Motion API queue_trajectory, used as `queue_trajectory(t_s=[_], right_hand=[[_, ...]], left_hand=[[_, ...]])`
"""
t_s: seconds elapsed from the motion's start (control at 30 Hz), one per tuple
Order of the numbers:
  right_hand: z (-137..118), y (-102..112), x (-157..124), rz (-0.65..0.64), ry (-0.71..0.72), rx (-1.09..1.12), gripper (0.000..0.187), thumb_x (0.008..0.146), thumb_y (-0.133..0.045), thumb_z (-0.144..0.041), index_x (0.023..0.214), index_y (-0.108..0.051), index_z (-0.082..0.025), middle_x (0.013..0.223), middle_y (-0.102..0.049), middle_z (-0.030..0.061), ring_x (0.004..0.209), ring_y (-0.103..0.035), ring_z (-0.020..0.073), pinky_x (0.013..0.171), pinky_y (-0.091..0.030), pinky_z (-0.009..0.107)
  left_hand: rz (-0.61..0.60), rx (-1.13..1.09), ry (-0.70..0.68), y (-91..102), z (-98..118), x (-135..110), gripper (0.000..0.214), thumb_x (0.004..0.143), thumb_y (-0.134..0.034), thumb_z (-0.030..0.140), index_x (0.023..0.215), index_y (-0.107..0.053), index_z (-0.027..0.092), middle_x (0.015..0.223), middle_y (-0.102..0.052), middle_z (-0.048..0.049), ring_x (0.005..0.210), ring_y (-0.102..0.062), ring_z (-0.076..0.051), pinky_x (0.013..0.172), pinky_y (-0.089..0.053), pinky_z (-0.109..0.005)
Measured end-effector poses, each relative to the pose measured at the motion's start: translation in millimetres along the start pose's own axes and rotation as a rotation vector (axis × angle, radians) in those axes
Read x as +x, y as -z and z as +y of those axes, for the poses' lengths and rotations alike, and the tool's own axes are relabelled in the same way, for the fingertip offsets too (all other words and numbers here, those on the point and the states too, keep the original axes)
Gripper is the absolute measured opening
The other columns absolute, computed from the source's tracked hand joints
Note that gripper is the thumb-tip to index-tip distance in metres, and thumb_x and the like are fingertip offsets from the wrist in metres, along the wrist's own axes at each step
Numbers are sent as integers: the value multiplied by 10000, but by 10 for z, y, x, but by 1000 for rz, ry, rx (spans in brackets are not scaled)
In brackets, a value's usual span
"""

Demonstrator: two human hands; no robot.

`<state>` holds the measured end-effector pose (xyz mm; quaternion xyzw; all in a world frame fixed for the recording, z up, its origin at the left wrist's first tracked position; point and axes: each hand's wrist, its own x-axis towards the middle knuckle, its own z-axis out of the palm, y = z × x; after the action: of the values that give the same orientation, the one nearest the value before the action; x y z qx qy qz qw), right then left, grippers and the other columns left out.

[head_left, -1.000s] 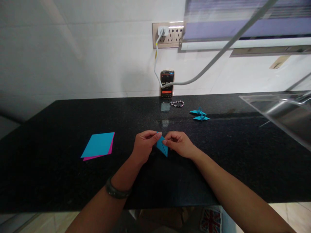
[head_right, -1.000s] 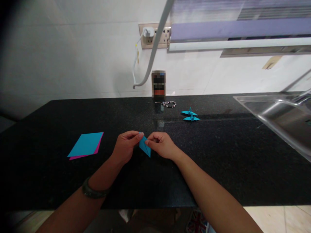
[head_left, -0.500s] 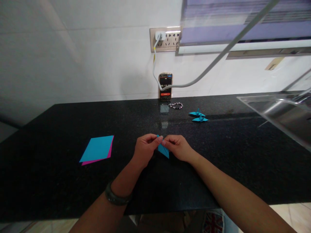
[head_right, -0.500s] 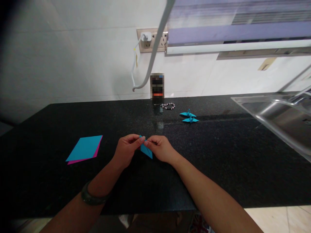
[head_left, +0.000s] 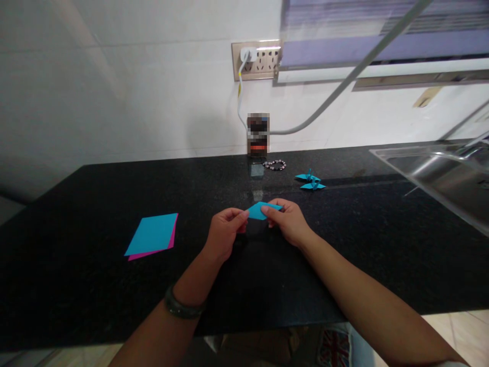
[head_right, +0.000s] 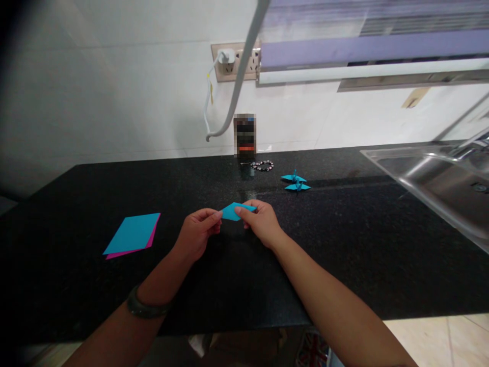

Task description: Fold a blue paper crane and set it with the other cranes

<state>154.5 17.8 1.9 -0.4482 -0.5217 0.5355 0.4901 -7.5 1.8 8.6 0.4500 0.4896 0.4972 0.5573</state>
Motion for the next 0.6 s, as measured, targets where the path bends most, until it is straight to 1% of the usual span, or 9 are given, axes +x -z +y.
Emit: queue_trajectory(t_s=[0.1,0.2,0.37,0.5,0.6], right_hand=[[3,21,25,61,-8,124,277,634,-663,-391,675,-535,-149,492,-485,-39,410,-417,70,410,-328,206],[-2,8,24,48,-20,176,277,636,-663,-392,641,-536,-146,499,-494,-32,420,-420,66,414,-333,204],[1,-71,-23,-60,-18,112,302,606,-669,-429,668,-576,-149,566,-523,-23,422,-407,61,396,-335,207],[0,-86,-47,-40,25,8,306,641,-639,-437,592,-552,-148,536,-524,-19,407,-409,60,393,-317,208],[-11,-62,-48,-50,53,-31,296,673,-618,-422,595,-557,-143,535,-528,-12,407,-406,59,392,-307,209]], left_hand=[[-103,71,33,-10,20,-20,227,641,-649,349,654,-592,130,567,-542,8,492,-475,-75,484,-376,-209],[-158,125,43,-26,31,-34,231,644,-648,353,648,-602,127,563,-548,1,496,-476,-79,487,-375,-211],[-90,90,37,-32,12,-31,242,625,-666,362,653,-614,127,579,-569,-7,512,-486,-84,501,-385,-215],[-84,91,21,-21,-8,-23,226,630,-669,349,662,-620,131,581,-576,0,520,-493,-78,512,-387,-204],[-84,107,0,-19,-10,-23,219,642,-661,344,664,-618,131,572,-570,5,512,-489,-74,509,-388,-201]])
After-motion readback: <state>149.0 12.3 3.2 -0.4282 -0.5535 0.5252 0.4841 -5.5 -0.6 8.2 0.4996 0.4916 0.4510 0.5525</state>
